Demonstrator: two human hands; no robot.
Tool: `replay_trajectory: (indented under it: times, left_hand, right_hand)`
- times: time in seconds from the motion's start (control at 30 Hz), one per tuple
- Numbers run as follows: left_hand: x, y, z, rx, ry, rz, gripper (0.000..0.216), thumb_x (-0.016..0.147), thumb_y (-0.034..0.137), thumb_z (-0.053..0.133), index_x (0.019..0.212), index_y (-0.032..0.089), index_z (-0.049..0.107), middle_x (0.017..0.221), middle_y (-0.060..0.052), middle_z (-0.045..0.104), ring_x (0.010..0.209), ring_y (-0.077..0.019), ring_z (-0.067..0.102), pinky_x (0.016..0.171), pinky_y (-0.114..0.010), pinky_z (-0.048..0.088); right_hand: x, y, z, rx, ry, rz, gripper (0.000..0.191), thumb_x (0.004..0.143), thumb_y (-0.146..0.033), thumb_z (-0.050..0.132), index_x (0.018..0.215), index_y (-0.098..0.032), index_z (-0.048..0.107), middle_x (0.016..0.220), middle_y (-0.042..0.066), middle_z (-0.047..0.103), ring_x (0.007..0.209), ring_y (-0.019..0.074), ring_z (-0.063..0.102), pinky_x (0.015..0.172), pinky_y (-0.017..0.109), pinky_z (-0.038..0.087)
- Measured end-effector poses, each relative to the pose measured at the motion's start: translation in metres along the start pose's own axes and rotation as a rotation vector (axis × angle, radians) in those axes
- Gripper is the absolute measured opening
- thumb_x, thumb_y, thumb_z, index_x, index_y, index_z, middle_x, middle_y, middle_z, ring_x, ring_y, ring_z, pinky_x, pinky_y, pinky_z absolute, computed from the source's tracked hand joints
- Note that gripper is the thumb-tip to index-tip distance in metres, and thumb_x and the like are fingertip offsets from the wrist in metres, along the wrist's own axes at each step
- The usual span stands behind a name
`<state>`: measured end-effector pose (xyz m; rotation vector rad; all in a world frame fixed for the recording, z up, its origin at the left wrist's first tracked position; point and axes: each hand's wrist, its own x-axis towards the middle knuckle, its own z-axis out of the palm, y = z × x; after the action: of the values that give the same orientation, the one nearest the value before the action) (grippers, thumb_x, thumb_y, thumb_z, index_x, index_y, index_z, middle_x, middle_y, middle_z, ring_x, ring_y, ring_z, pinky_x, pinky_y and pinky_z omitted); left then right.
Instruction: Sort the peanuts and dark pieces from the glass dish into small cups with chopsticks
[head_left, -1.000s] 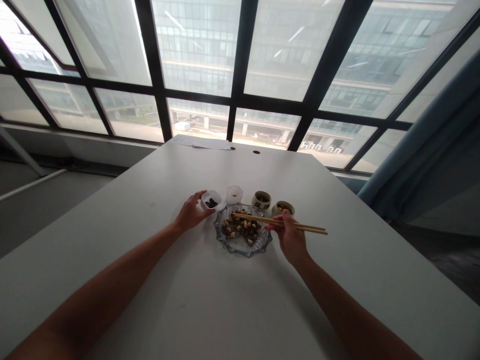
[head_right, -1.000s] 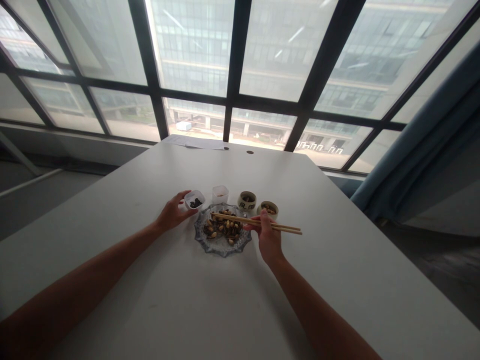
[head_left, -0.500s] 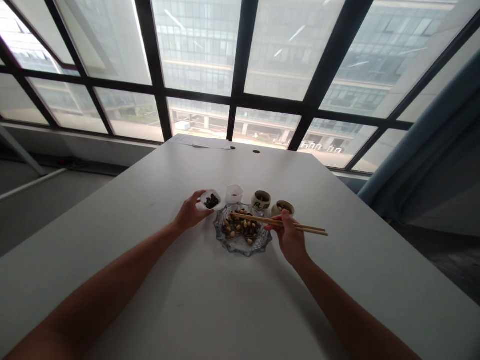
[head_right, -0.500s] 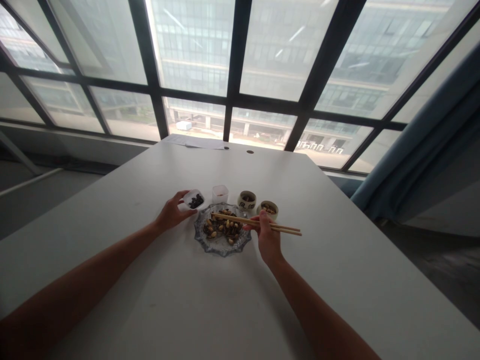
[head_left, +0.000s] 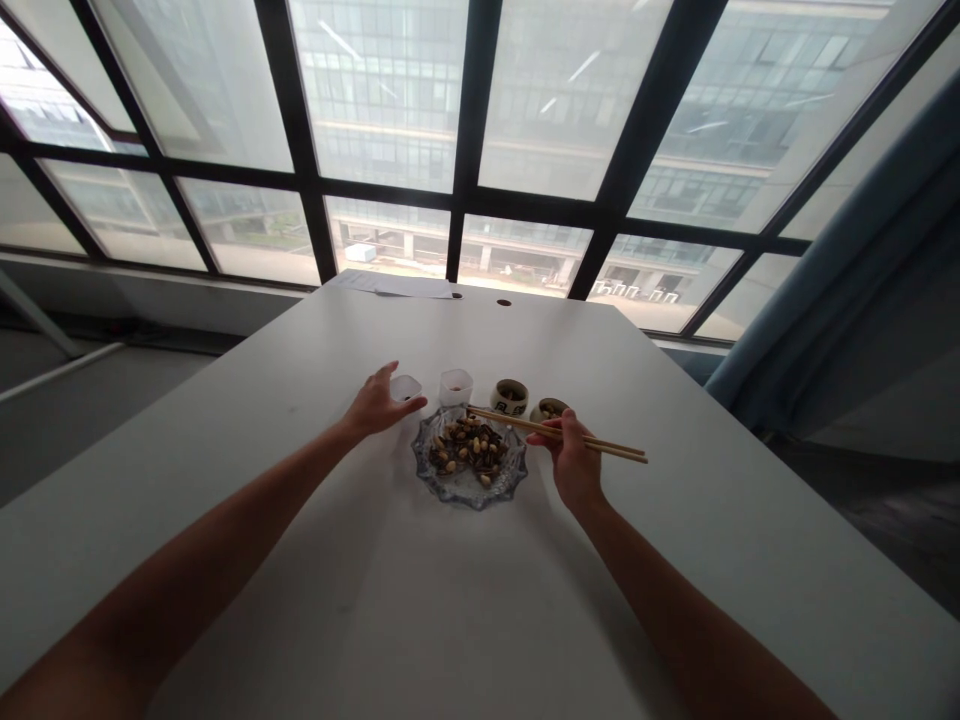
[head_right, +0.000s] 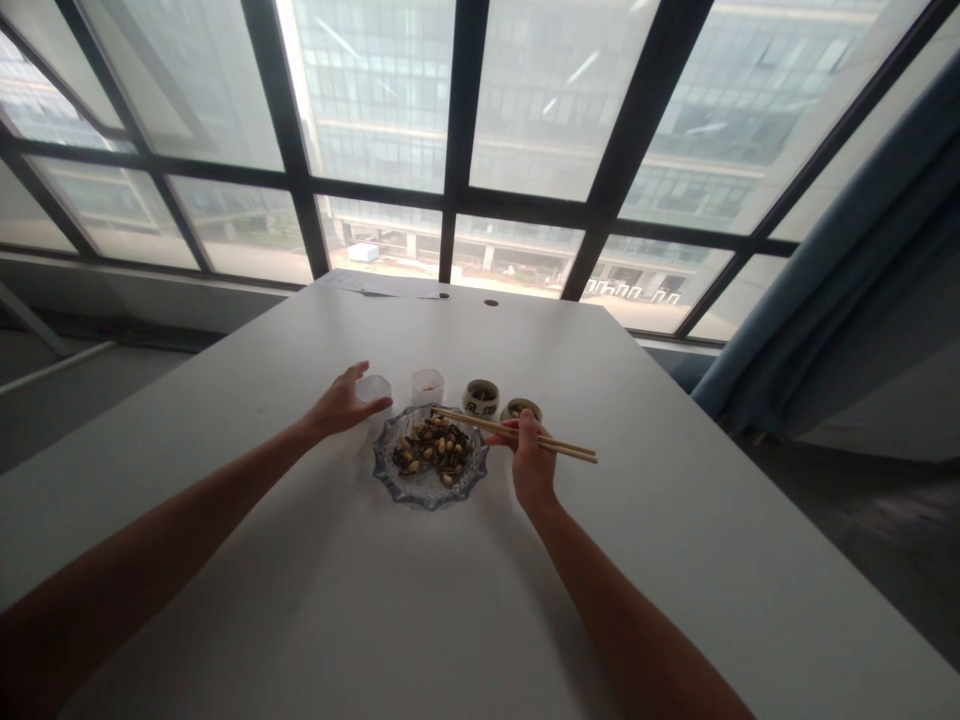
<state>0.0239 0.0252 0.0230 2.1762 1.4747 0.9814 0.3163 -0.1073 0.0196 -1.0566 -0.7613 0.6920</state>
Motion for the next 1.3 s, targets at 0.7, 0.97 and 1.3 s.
replay_trajectory:
  times: [0.7, 0.97, 1.3]
  left_hand:
    - [0.061, 0.057, 0.029, 0.17, -0.256, 0.193, 0.092, 0.068, 0.037, 0.076, 0.147, 0.015, 0.035, 0.125, -0.018, 0.066, 0.115, -0.0353, 0.063, 0.098, -0.046, 0.049]
    - [0.073, 0.106, 0.069, 0.263, -0.356, 0.266, 0.093, 0.068, 0.066, 0.071, 0.143, 0.017, 0.044, 0.145, -0.021, 0.052, 0.137, -0.0384, 0.045, 0.118, -0.055, 0.021]
    - [0.065, 0.139, 0.1, 0.341, -0.389, 0.386, 0.068, 0.065, 0.057, 0.075, 0.119, 0.017, 0.065, 0.114, -0.014, 0.072, 0.114, -0.0331, 0.062, 0.115, -0.049, 0.025]
  right_hand:
    - [0.02, -0.011, -0.016, -0.062, 0.114, -0.197, 0.045, 0.089, -0.059, 0.055, 0.073, -0.018, 0.062, 0.053, 0.0, 0.065, 0.05, 0.0183, 0.067, 0.061, 0.032, 0.054]
    - [0.037, -0.025, -0.032, -0.169, 0.231, -0.324, 0.046, 0.092, -0.059, 0.05, 0.072, -0.019, 0.059, 0.056, 0.0, 0.065, 0.054, 0.0182, 0.067, 0.066, 0.033, 0.053]
    - [0.021, -0.036, -0.036, -0.523, 0.098, -0.584, 0.048, 0.099, -0.053, 0.04, 0.071, -0.021, 0.062, 0.062, 0.004, 0.07, 0.063, 0.0196, 0.066, 0.064, 0.032, 0.049]
